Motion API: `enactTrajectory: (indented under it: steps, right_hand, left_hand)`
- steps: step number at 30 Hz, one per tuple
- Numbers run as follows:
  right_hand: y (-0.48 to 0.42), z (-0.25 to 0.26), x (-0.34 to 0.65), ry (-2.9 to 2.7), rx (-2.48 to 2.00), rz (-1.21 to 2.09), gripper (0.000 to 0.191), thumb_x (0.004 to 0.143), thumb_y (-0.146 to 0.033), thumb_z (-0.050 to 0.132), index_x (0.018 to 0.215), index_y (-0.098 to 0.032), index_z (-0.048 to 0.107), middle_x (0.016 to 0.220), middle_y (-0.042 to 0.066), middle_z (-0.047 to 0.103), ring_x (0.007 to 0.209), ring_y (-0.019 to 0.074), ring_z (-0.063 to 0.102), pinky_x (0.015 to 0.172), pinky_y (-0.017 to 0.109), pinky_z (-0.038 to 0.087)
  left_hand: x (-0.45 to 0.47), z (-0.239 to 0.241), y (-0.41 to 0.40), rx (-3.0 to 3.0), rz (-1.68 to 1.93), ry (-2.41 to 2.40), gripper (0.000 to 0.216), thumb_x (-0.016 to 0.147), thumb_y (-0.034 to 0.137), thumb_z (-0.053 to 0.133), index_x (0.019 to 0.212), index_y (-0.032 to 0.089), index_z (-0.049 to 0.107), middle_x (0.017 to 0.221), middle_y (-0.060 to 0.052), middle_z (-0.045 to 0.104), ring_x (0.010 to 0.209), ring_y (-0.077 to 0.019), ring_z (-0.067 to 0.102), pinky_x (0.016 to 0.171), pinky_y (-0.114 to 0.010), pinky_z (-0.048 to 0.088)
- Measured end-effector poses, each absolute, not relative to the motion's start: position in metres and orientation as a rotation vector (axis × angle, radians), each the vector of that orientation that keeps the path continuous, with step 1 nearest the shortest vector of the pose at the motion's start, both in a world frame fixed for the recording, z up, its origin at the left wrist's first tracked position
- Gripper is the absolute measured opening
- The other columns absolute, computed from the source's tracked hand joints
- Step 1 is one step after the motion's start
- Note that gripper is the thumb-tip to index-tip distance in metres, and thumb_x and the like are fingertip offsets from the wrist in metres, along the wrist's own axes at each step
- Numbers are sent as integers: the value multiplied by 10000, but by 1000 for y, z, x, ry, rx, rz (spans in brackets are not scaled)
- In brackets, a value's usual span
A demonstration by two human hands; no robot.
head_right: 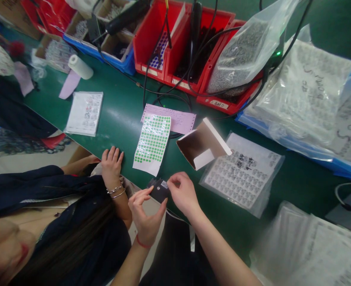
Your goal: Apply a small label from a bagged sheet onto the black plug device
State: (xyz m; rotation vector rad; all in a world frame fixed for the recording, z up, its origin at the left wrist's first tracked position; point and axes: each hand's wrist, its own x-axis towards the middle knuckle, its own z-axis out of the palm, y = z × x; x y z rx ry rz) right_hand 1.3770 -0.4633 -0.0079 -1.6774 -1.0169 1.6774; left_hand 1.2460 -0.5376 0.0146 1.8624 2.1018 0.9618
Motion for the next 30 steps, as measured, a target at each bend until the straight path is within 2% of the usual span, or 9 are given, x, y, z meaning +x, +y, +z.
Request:
enactTrajectory:
  steps: [23, 30]
  right_hand:
    - [-464, -10, 1376, -1063, -1692, 1645, 110, 756, -268, 593, 662, -218, 624, 883, 55, 599, 836, 240, 619, 755, 391, 525]
    - [-467, -7, 1375, -1137, -1682, 1545, 131, 806, -273, 561, 690, -225, 596, 916, 65, 570, 855, 240, 598, 702, 365, 524]
  left_hand:
    - [1250, 13, -538, 1875, 969, 2099, 404, 787, 190, 831, 1043, 149, 520, 1108, -123, 664, 1065, -248, 586, 951, -441, 476]
    - [1252, 14, -535, 1902, 982, 2090, 391, 792, 183, 826, 1032, 149, 519, 1095, -124, 673, 1064, -253, 589, 948, -437, 467]
